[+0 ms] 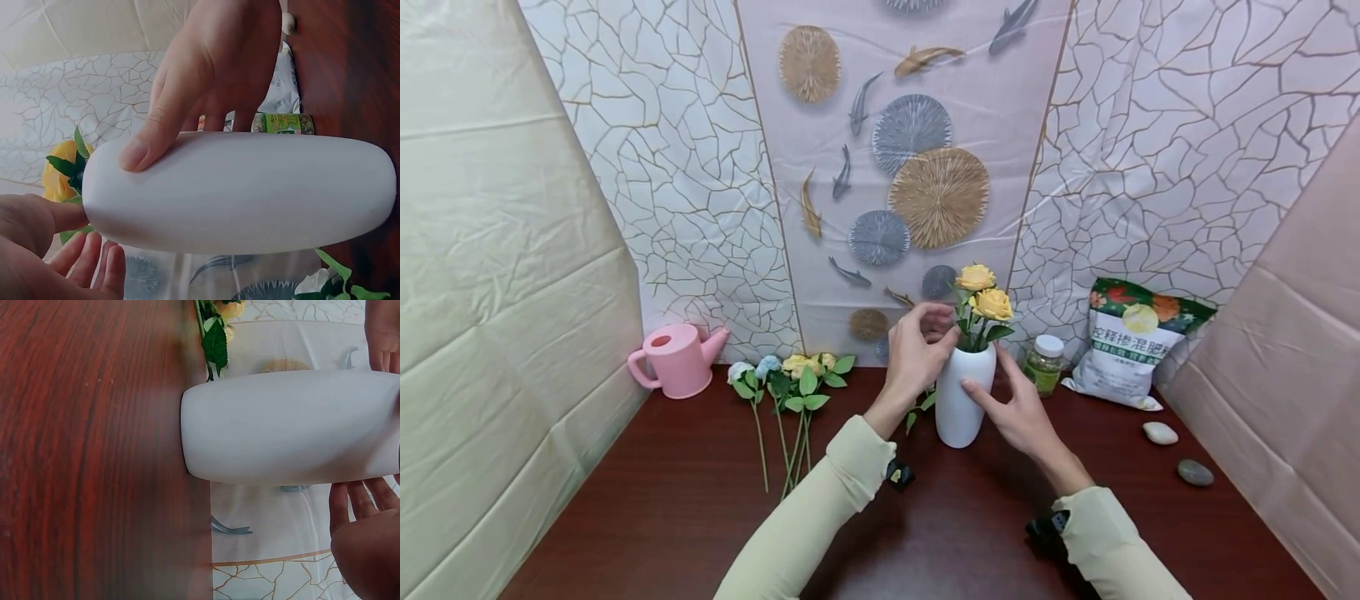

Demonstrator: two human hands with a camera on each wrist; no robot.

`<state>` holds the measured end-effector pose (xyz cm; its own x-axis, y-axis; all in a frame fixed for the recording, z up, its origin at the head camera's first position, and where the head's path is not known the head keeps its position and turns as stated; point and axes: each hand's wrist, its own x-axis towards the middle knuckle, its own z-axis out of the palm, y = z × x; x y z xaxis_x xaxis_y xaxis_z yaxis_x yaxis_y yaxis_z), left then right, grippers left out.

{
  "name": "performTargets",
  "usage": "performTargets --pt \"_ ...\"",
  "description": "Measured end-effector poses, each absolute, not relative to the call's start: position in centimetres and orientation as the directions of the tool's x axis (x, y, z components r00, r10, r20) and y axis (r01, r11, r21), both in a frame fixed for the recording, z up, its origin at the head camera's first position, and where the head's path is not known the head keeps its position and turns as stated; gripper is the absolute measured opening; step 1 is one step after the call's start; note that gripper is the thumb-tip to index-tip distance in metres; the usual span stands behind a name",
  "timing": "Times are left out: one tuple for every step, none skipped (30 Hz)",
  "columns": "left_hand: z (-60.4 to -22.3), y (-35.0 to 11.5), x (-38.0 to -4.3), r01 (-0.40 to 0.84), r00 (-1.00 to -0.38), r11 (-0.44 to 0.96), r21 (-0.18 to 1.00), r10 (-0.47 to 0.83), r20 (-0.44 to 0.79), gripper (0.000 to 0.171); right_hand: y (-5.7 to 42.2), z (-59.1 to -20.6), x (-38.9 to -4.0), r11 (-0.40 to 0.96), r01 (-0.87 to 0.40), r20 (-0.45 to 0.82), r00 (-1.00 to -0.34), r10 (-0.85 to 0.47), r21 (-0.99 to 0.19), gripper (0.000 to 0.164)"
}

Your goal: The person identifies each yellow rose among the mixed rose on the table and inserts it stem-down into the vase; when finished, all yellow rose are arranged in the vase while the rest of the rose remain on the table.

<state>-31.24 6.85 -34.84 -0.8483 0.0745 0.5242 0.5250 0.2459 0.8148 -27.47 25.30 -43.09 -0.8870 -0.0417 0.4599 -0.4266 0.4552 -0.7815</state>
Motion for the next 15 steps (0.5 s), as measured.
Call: performTargets --pt "-34.9 6.7 -31.2 0.534 -0.843 0.238 0.811 0.086 0.531 0.024 25.3 -43.1 -27.5 0.453 -0.431 0.464 -0.885 -0.043 -0.780 0.081" --pt "-35.0 6.4 -31.1 0.545 -0.837 0.228 0.807 0.098 0.538 0.024 25.3 -43.1 -27.4 0.451 -0.433 0.466 -0.884 -0.044 -0.780 0.080" --pt "-35.1 6.2 -31.0 0.557 -0.830 0.220 0.800 0.110 0.548 0.024 25.2 -43.1 -27.4 0.450 -0.437 0.469 -0.882 -0.045 -0.779 0.080" --pt "-35.2 5.8 -30.9 0.570 -0.821 0.215 0.793 0.119 0.558 0.023 25.2 -43.1 -27.4 0.450 -0.439 0.471 -0.881 -0.045 -0.778 0.080" --pt "-35.4 5.5 -30.7 0.579 -0.815 0.214 0.787 0.126 0.566 0.023 25.2 -43.1 -27.4 0.452 -0.442 0.474 -0.879 -0.047 -0.775 0.079" --pt "-35.5 5.1 -30.6 0.586 -0.810 0.214 0.781 0.131 0.572 0.022 25.2 -43.1 -27.5 0.454 -0.441 0.475 -0.879 -0.045 -0.774 0.079" --pt "-35.7 4.6 -30.5 0.593 -0.805 0.213 0.777 0.136 0.577 0.022 25.2 -43.1 -27.5 0.456 -0.439 0.474 -0.880 -0.043 -0.774 0.079" --pt "-35.9 4.1 -30.4 0.597 -0.802 0.216 0.773 0.136 0.581 0.021 25.2 -43.2 -27.5 0.459 -0.436 0.472 -0.881 -0.040 -0.774 0.079" --pt "-36.0 3.5 -30.3 0.596 -0.802 0.221 0.772 0.132 0.582 0.020 25.2 -43.2 -27.5 0.460 -0.433 0.470 -0.882 -0.038 -0.775 0.079" --pt "-36.2 2.9 -30.2 0.594 -0.803 0.227 0.772 0.126 0.582 0.020 25.2 -43.3 -27.6 0.464 -0.430 0.469 -0.882 -0.035 -0.774 0.079" --pt "-36.5 2.2 -30.2 0.589 -0.807 0.233 0.774 0.118 0.579 0.020 25.2 -43.3 -27.6 0.465 -0.427 0.467 -0.884 -0.033 -0.775 0.079" --pt "-36.7 1.5 -30.3 0.585 -0.809 0.233 0.777 0.106 0.578 0.019 25.2 -43.3 -27.6 0.464 -0.422 0.463 -0.886 -0.029 -0.779 0.078" --pt "-36.9 0.8 -30.3 0.578 -0.814 0.237 0.781 0.099 0.572 0.019 25.2 -43.3 -27.6 0.465 -0.419 0.459 -0.888 -0.029 -0.780 0.078" --pt "-37.1 0.0 -30.5 0.571 -0.818 0.240 0.785 0.090 0.568 0.019 25.2 -43.4 -27.7 0.466 -0.416 0.456 -0.890 -0.029 -0.781 0.079" --pt "-37.4 -0.9 -30.6 0.563 -0.823 0.248 0.788 0.079 0.563 0.020 25.2 -43.4 -27.7 0.466 -0.414 0.454 -0.891 -0.028 -0.782 0.079"
